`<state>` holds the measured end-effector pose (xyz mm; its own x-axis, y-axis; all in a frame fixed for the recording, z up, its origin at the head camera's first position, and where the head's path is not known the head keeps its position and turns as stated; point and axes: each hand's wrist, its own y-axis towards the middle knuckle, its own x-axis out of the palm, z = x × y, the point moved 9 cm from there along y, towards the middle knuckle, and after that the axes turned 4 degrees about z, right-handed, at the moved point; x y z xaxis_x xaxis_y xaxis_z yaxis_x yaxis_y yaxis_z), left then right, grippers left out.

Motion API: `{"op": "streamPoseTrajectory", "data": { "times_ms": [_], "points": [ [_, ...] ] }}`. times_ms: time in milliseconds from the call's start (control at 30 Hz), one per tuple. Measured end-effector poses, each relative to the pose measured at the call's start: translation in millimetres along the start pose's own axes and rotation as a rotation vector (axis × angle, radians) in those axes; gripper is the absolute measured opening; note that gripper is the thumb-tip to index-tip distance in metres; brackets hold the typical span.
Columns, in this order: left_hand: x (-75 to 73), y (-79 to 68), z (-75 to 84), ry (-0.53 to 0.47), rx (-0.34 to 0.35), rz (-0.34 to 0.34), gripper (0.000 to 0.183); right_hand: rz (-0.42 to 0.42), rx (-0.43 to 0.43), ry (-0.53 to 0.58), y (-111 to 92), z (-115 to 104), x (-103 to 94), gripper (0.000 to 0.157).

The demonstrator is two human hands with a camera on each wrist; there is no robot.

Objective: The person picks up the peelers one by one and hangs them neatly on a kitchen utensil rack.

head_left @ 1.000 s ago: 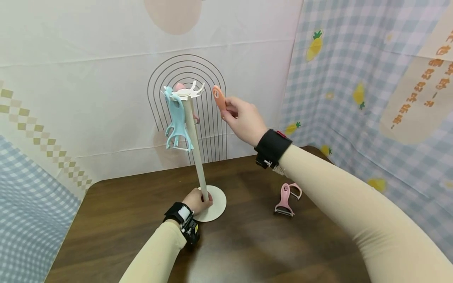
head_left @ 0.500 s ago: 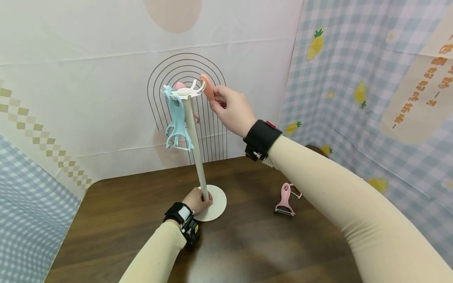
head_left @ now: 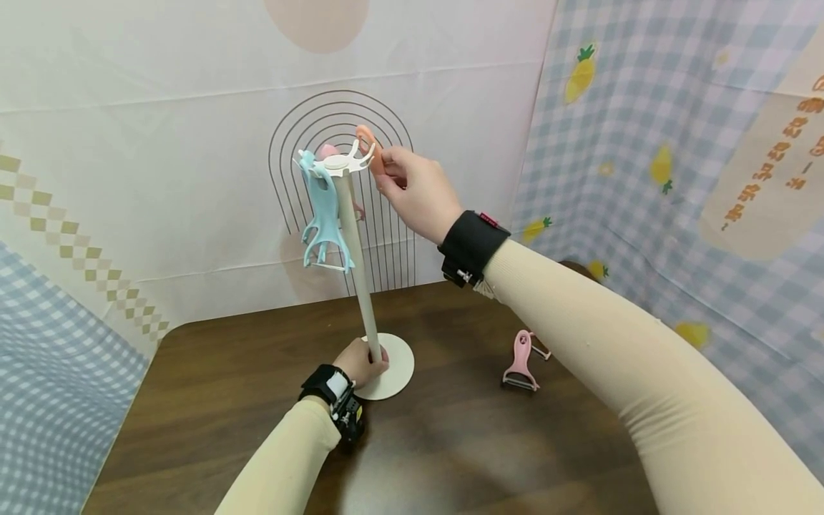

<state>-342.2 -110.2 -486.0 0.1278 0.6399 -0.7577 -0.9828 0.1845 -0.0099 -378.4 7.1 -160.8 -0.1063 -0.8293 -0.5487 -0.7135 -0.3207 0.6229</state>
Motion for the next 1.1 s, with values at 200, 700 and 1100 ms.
{"op": "streamPoseTrajectory", "data": {
  "times_ms": [200,700,1100],
  "points": [
    [-0.3,-0.5,1.1,0.01,0.007,-0.002,0.009,0.001,-0.012,-0.02,1,-3,0.6,0.024],
    [2.3,0.1,-2.5,0.007,0.0,-0.017,0.009,-0.031,-0.072,-0.113,-6,-8,12.2,0.02],
    [-1.6,-3.2,2.0,0.0,0.012,-0.014,0.009,-0.012,-0.052,-0.084,-14,-7,22.2,0.023]
  ]
}}
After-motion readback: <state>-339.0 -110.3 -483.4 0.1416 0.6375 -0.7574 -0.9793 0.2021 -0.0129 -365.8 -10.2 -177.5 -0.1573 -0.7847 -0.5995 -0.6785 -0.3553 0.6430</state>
